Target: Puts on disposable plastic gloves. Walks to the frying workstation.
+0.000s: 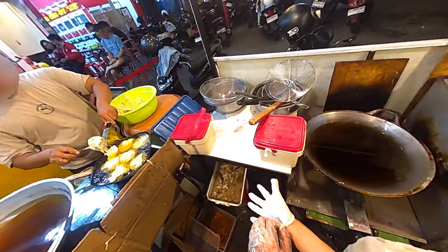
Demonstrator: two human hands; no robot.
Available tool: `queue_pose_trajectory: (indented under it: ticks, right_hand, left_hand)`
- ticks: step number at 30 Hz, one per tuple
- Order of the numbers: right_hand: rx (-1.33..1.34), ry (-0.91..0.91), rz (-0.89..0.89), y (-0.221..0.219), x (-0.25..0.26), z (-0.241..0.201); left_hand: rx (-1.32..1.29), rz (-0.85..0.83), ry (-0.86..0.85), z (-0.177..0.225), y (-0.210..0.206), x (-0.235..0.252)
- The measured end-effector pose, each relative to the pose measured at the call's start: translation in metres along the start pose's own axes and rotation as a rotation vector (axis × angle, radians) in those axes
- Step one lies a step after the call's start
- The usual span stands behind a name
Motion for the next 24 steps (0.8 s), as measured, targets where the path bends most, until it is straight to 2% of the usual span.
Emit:
queue_pose_trajectory:
  ticks: [3, 6, 11, 17, 21, 24]
  right_hand:
    - [-0.039, 0.07, 0.063, 0.011, 0.0, 0.002]
    - [-0.066, 0.094, 0.1, 0.025, 0.002, 0.006]
    - [-0.128, 0.099, 0.118, 0.029, 0.001, -0.002]
    - [-0.199, 0.119, 0.092, 0.036, 0.004, 0.005]
    - [-0.066, 0.013, 0.158, 0.049, 0.009, 0.017]
    - [-0.055, -0.069, 0.203, 0.063, -0.003, 0.024]
  left_hand:
    - [-0.005, -0.206, 0.051, -0.004, -0.008, 0.004]
    - [-0.038, -0.183, -0.048, -0.017, -0.024, 0.0]
    - [-0.05, -0.245, -0.082, -0.013, -0.026, 0.005]
    - [-0.064, -0.378, -0.032, -0.015, -0.034, 0.017]
    - [-0.215, -0.446, 0.002, -0.021, -0.042, 0.01]
    - [-0.354, -0.487, -0.065, 0.003, -0.029, 0.005]
Point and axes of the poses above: each hand's wrist, its own x-axis towards the middle knuckle, its own y-axis out of the back of the hand, z = x × y, the point moved 3 cm from there along x, towards the middle knuckle, and after that the axes turned 4 degrees about -x, right-handed, at the moved point
